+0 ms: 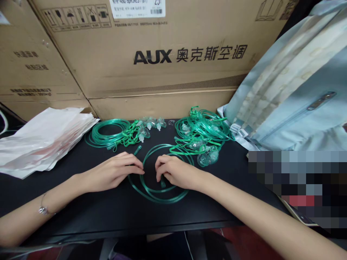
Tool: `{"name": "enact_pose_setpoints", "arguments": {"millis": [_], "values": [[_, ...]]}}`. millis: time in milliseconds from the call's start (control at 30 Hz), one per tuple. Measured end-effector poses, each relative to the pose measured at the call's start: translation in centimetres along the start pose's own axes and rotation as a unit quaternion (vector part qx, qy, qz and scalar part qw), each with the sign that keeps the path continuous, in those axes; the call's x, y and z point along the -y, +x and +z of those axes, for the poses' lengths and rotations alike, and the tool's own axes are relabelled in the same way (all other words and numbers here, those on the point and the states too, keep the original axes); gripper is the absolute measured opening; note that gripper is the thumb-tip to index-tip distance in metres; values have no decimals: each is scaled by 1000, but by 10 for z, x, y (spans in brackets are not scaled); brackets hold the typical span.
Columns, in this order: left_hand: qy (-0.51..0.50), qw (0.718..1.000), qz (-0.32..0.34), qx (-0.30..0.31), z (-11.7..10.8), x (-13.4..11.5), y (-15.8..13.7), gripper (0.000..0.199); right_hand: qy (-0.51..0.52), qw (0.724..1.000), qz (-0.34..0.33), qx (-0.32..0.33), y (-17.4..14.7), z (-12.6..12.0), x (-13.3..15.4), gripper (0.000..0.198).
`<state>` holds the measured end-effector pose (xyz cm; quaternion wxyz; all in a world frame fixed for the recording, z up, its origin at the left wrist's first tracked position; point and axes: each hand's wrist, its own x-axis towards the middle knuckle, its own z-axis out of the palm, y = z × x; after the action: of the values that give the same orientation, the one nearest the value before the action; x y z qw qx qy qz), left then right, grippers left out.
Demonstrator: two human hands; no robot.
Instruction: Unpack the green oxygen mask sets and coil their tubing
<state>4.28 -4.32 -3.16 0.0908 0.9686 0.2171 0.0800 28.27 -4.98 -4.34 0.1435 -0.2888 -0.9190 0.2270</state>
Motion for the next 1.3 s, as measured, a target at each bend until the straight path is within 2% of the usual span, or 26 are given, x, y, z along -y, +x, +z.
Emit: {"name": "enact_pose_setpoints", "arguments": {"millis": [100,200,367,533,667,800,1000,1167,1300], "values": [[8,1000,7,-12,3,1,2,44,22,999,-31,17,3,0,2,33],[36,999,24,3,7,3,5,41,15,999,-36,12,1,2,4,31],[61,997,38,23,6,2,9,27,-79,993,57,-60,-10,5,11,21],[53,997,30,38,0,3,9,25,-63,993,94,-33,-12,5,13,18],[3,998,23,54,-3,4,8,24,-66,995,76,-11,-7,5,11,11],[-47,995,55,67,-5,3,6,22,-66,996,62,-4,-4,4,6,31],[-77,991,71,78,-5,6,3,23,-92,995,1,38,1,-5,-1,30],[-79,992,69,67,-5,6,1,22,-99,995,-22,-24,7,-6,-12,33],[-45,999,25,17,-5,3,1,21,-79,995,-37,-55,10,-2,-21,34]]}}
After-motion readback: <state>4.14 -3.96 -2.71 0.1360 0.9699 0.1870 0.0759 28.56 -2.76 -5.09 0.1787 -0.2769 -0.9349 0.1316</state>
